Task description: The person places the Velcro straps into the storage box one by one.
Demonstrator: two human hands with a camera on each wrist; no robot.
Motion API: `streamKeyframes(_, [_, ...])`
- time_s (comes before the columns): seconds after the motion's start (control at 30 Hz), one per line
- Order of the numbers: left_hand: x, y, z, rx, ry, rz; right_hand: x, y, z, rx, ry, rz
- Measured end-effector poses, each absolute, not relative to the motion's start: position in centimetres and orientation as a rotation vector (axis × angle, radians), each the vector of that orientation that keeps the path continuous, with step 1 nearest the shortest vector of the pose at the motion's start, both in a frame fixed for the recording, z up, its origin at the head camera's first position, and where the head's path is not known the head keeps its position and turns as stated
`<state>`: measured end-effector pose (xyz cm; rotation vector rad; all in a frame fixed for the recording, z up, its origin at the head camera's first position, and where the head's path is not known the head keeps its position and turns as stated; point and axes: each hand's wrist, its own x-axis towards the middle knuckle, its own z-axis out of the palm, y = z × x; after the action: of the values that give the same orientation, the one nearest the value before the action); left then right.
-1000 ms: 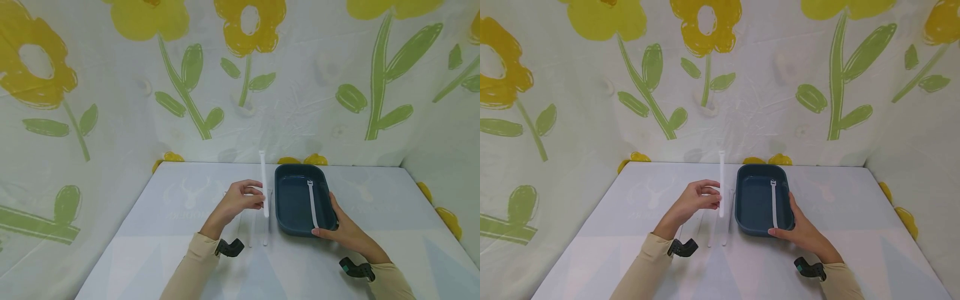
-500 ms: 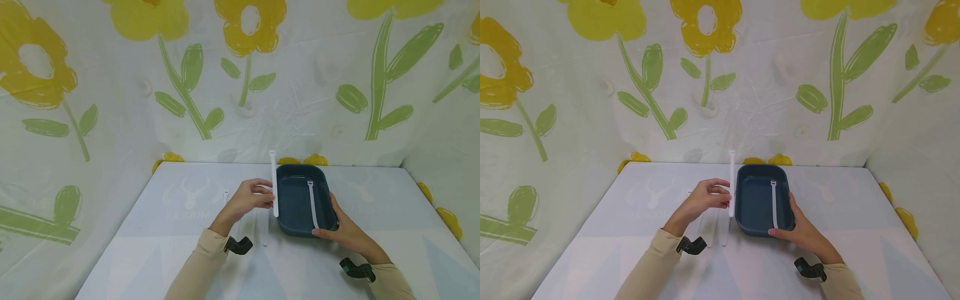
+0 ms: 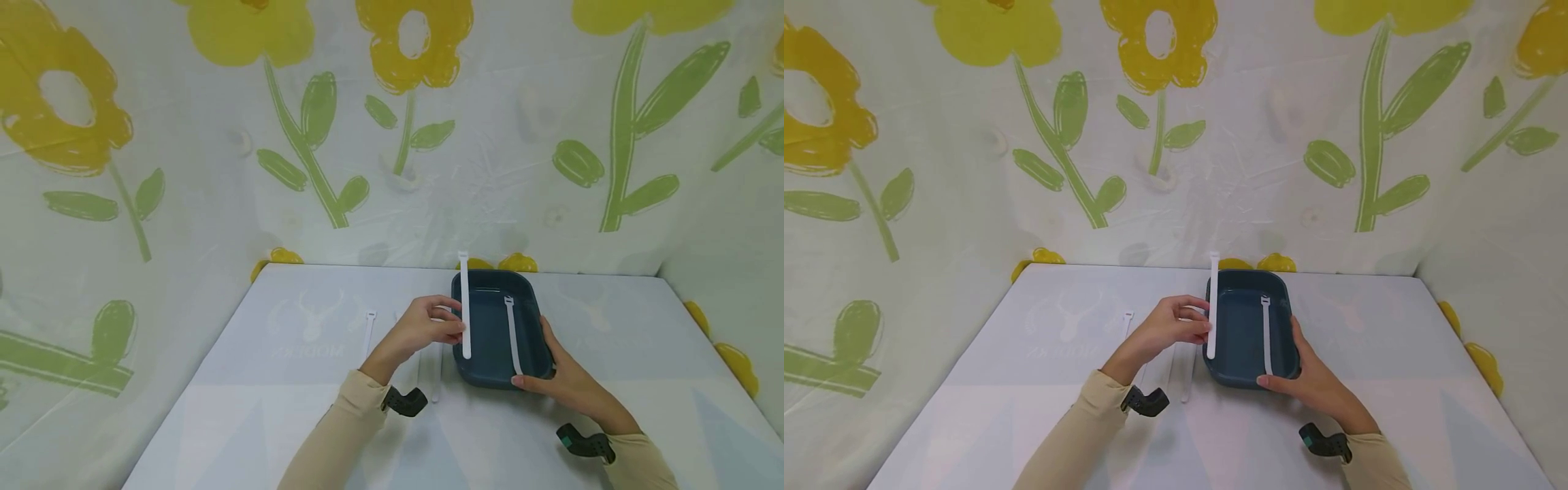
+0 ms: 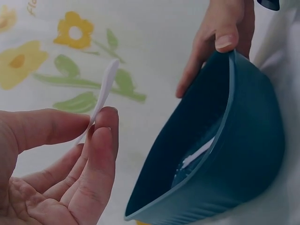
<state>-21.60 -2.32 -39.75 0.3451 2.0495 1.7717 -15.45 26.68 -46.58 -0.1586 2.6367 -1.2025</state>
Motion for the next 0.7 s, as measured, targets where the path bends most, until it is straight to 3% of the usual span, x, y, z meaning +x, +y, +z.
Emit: streamKeyframes(0.7, [-22.2, -0.2, -40.9, 0.365, 2.021, 1.756, -15.4, 26.5, -46.4, -0.135, 2.625, -1.210])
